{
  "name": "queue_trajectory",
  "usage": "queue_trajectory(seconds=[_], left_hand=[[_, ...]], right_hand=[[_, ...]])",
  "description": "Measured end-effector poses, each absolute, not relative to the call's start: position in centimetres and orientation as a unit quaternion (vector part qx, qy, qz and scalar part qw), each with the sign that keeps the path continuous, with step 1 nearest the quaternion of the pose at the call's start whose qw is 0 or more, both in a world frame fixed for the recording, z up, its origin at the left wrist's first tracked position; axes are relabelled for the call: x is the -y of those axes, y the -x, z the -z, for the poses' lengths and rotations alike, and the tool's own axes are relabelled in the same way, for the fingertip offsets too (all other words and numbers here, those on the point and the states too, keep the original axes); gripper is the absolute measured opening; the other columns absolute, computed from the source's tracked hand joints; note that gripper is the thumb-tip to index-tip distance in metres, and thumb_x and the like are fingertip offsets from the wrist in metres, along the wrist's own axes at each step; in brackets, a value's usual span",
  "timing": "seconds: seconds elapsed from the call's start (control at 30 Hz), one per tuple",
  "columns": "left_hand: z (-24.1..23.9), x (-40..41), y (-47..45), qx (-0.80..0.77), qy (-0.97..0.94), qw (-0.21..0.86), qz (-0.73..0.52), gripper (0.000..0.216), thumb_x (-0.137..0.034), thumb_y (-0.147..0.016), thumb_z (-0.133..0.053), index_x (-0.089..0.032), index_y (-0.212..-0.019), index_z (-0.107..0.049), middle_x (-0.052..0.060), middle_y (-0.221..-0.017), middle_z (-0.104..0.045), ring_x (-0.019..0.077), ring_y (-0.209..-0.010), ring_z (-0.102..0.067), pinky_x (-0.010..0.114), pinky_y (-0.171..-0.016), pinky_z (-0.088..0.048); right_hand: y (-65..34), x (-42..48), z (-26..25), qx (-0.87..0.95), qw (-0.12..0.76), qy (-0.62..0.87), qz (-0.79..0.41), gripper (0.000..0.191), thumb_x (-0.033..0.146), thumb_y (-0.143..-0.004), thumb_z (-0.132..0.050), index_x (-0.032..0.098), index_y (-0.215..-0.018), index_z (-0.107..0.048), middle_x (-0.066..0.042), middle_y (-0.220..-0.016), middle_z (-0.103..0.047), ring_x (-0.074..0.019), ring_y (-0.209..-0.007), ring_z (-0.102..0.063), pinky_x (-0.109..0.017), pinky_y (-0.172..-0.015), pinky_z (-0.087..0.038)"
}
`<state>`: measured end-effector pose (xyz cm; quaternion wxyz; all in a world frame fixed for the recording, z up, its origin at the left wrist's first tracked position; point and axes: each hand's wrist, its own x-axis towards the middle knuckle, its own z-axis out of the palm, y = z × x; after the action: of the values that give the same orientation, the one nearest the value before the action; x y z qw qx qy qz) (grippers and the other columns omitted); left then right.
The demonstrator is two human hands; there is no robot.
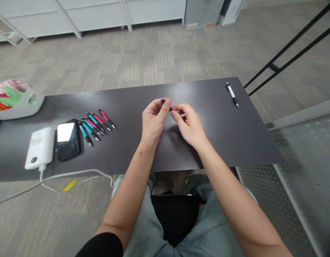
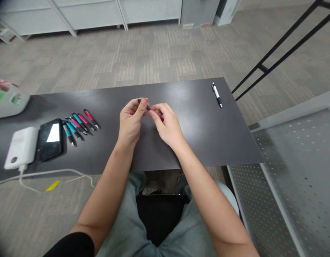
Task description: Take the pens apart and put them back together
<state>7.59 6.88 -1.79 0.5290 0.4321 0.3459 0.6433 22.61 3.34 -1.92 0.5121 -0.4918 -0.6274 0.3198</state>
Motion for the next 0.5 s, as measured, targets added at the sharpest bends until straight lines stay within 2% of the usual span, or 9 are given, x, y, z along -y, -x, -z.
queue_trajectory(seconds=[0.1,0.17,0.3,0.4,0.5], left_hand=[[1.7,-7.0,-7.3,-0.352,-0.426,0.525,-0.647,0.041,-0.061,-0.087,-0.118,-0.028,-0.096,-0.095,0.003,-0.098,-0.088,0.0149,-0.086,-0.078,0.028,-0.087,-0.069],[1.6,-7.2,-7.0,-0.360,-0.424,0.519,-0.649,0.041,-0.060,-0.087,-0.118,-0.028,-0.096,-0.094,0.002,-0.097,-0.087,0.0143,-0.085,-0.077,0.027,-0.085,-0.068],[1.4,-7.7,-6.0,-0.359,-0.429,0.510,-0.654,0.034,-0.057,-0.093,-0.115,-0.030,-0.100,-0.096,0.001,-0.103,-0.088,0.0120,-0.085,-0.075,0.024,-0.083,-0.065],[1.3,-8.3,-4.9,-0.367,-0.430,0.504,-0.653,0.026,-0.052,-0.099,-0.111,-0.032,-0.103,-0.096,0.001,-0.110,-0.089,0.0113,-0.087,-0.076,0.023,-0.085,-0.065],[1.0,-8.9,-3.9,-0.395,-0.434,0.492,-0.644,0.024,-0.049,-0.104,-0.107,-0.031,-0.101,-0.093,0.002,-0.107,-0.089,0.0125,-0.087,-0.077,0.025,-0.085,-0.065]], right_hand=[[-22.6,-3.2,1.8,0.613,0.516,0.484,-0.351,0.033,0.059,-0.111,-0.083,0.032,-0.117,-0.067,-0.005,-0.115,-0.077,-0.0248,-0.093,-0.069,-0.041,-0.088,-0.059],[-22.5,-3.0,1.7,0.607,0.517,0.480,-0.365,0.030,0.053,-0.111,-0.084,0.032,-0.118,-0.064,-0.002,-0.108,-0.075,-0.0225,-0.086,-0.065,-0.039,-0.083,-0.056],[-22.5,-2.7,1.6,0.610,0.500,0.487,-0.376,0.028,0.058,-0.117,-0.075,0.032,-0.116,-0.065,0.003,-0.086,-0.066,-0.0222,-0.079,-0.060,-0.038,-0.080,-0.051],[-22.8,-2.6,1.6,0.616,0.482,0.499,-0.373,0.028,0.059,-0.117,-0.074,0.032,-0.112,-0.066,0.003,-0.084,-0.066,-0.0214,-0.076,-0.057,-0.038,-0.079,-0.049],[-23.2,-2.6,1.4,0.618,0.476,0.507,-0.366,0.024,0.054,-0.115,-0.075,0.032,-0.109,-0.067,0.003,-0.083,-0.065,-0.0210,-0.074,-0.056,-0.038,-0.078,-0.048]])
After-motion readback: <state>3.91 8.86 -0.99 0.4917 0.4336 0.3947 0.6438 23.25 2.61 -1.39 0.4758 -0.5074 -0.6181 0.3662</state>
